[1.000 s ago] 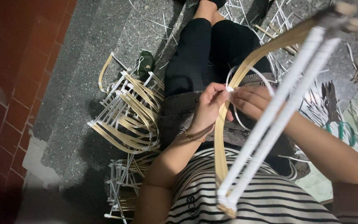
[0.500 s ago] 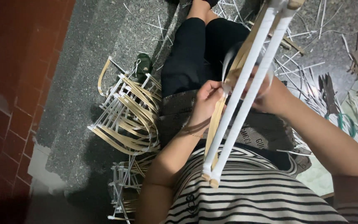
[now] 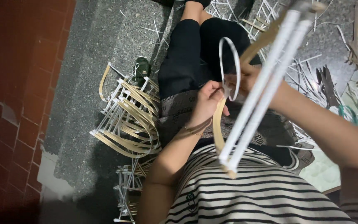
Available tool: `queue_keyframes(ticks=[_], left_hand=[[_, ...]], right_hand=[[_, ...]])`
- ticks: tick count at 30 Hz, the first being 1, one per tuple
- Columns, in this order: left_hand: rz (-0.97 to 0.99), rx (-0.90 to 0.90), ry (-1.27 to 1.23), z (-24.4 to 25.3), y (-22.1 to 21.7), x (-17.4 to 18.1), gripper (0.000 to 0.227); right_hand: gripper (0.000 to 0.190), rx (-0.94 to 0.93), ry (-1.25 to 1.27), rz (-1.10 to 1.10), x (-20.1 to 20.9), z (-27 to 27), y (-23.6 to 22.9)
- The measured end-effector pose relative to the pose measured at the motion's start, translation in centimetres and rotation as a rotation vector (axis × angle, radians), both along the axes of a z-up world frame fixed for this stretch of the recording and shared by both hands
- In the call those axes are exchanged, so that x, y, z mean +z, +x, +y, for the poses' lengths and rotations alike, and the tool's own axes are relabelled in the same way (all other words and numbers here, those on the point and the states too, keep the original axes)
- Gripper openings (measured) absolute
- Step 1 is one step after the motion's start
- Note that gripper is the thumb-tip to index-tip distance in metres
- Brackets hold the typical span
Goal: The recorder is wrapping and taping bamboo strips to assemble circular frames, likely as part of a furniture manufacturing process.
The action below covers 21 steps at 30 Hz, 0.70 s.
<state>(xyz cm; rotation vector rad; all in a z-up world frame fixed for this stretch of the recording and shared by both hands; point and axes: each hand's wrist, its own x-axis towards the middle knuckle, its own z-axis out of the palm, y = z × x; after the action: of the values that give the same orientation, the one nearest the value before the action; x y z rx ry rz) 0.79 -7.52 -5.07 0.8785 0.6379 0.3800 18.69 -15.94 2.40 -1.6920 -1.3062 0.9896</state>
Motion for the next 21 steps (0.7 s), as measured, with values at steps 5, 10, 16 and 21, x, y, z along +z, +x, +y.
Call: queue_keyframes(ticks=[5,10,16,21], left_hand=[[0.131,-0.122,0.178,-0.4,0.3,0.4,0.016],[0.146,-0.109,0.173,-0.7,0.4,-2.6,0.017],[0.055,-0.056,-0.041,0.1,0.1,-4.0,0.015],[0.07,-0.09,0.141,0.8,-1.5,-6.0,0.019]], right_hand=[[0.028,0.366,-0.179,-0.834,1.9,1.3,0.6],[0.026,0.437,-0.098,-0.898,-2.8,1.0,1.6],[0.036,0.285,0.088,-0.734,-1.5,-1.5,2.9],[0.022,-0.437,0.142,-0.926,-0.5,-4.4,4.5]])
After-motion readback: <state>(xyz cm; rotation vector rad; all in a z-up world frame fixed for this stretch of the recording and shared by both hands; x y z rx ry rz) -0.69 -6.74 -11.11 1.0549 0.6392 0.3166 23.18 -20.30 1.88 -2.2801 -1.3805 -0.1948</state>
